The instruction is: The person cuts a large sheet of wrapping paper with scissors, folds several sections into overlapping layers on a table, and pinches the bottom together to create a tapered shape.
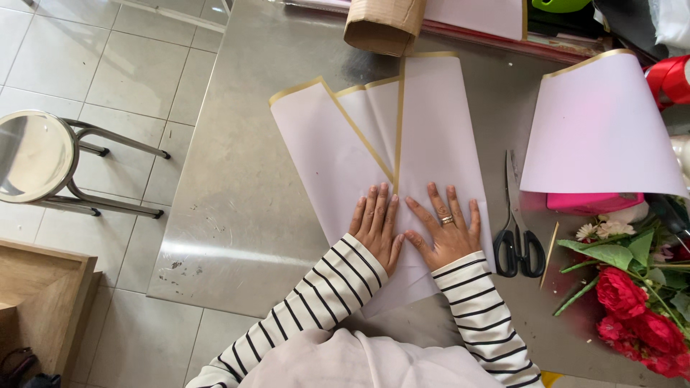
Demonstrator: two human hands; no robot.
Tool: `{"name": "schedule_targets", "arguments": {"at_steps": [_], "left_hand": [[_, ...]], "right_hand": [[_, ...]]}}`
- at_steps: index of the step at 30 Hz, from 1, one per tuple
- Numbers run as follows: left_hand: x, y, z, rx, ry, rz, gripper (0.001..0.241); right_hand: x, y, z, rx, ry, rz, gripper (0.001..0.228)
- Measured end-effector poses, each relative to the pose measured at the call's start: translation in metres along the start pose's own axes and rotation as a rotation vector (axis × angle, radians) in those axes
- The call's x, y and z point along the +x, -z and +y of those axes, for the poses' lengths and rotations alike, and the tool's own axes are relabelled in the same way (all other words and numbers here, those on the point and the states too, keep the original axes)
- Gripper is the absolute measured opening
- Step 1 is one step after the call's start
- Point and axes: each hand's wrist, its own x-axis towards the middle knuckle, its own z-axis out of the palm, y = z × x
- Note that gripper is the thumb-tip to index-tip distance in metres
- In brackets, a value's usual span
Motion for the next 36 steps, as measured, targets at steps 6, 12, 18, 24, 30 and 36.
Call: {"name": "schedule_targets", "arguments": {"at_steps": [6,12,18,24,30,36], "left_hand": [[-0.007,0.012,-0.008,0.016,-0.078,-0.036,0.072],[-0.016,0.03,-0.015,-0.003,-0.205,-0.076,0.072],[-0.018,0.032,-0.018,-0.021,-0.249,-0.062,0.07],[-0.019,0.022,-0.021,-0.014,-0.227,-0.061,0.07],[-0.018,0.016,-0.023,0.009,-0.219,-0.05,0.071],[-0.01,0.011,-0.023,0.046,-0.187,-0.047,0.07]], "right_hand": [[-0.021,-0.011,-0.016,-0.025,-0.064,0.022,0.064],[-0.046,-0.019,-0.045,-0.07,-0.187,0.091,0.062],[-0.052,-0.018,-0.054,-0.053,-0.219,0.125,0.061],[-0.053,-0.017,-0.053,-0.049,-0.215,0.127,0.062],[-0.053,-0.017,-0.055,-0.047,-0.219,0.123,0.062],[-0.053,-0.02,-0.054,-0.07,-0.224,0.129,0.063]]}}
